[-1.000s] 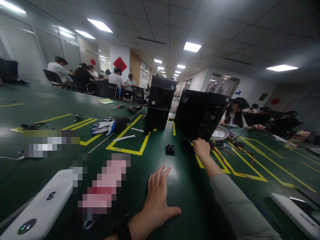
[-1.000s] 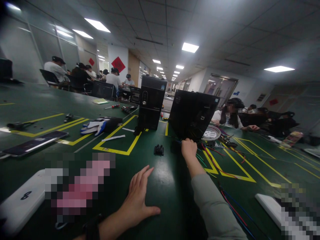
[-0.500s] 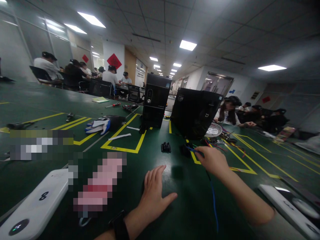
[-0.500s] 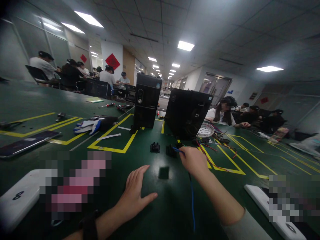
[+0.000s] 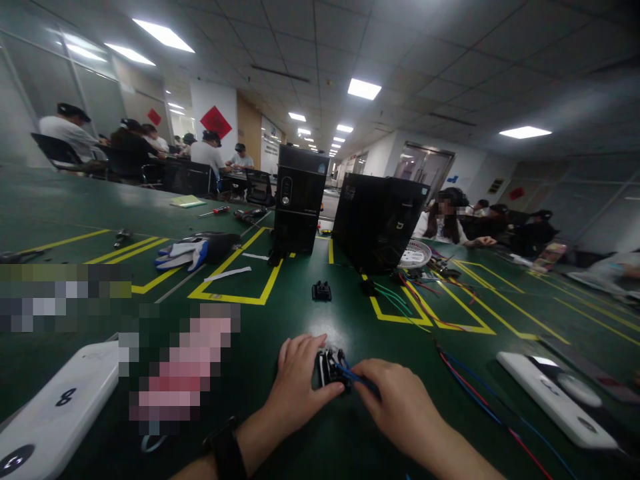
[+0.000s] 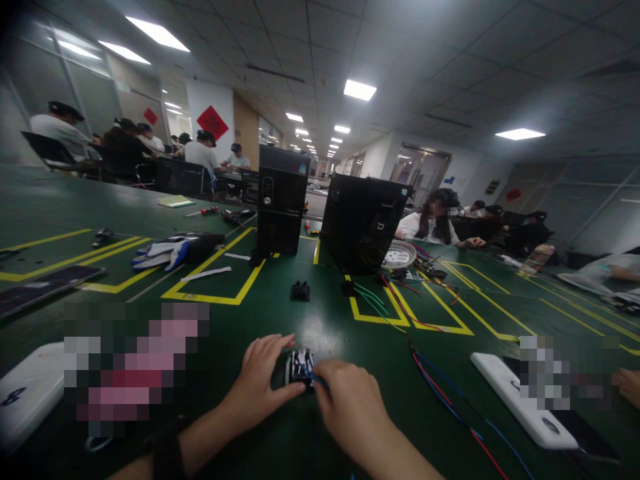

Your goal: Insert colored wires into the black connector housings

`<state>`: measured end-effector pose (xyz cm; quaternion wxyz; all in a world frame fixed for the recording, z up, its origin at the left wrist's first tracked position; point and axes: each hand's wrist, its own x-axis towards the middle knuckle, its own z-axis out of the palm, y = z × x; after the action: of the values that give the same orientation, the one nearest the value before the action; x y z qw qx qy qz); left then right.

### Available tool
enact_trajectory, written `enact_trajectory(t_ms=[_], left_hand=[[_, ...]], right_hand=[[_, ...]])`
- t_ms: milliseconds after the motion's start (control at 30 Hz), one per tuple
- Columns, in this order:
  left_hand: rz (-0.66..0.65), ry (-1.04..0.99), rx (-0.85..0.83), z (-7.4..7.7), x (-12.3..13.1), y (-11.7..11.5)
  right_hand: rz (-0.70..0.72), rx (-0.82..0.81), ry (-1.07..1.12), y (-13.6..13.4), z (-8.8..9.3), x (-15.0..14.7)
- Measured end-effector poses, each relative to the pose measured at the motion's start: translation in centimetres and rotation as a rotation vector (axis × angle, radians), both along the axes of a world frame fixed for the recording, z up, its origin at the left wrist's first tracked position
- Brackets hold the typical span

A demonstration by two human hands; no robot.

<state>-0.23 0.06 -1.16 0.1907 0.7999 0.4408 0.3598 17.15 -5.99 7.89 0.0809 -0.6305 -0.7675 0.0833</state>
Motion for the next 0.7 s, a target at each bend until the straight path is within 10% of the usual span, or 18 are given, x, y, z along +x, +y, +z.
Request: enact_trajectory(t_ms=[467,700], left_hand=[[-0.068,0.021,-0.053,1.3,-0.1,-0.2],[-0.104,0.015,-0.074,1.3,0.0,-0.3]], right_hand=[[0.024,-0.441,0.775,2.2,-2.8,1.6],[0.02,-0.434,0.805,1.1,-3.9,1.0]])
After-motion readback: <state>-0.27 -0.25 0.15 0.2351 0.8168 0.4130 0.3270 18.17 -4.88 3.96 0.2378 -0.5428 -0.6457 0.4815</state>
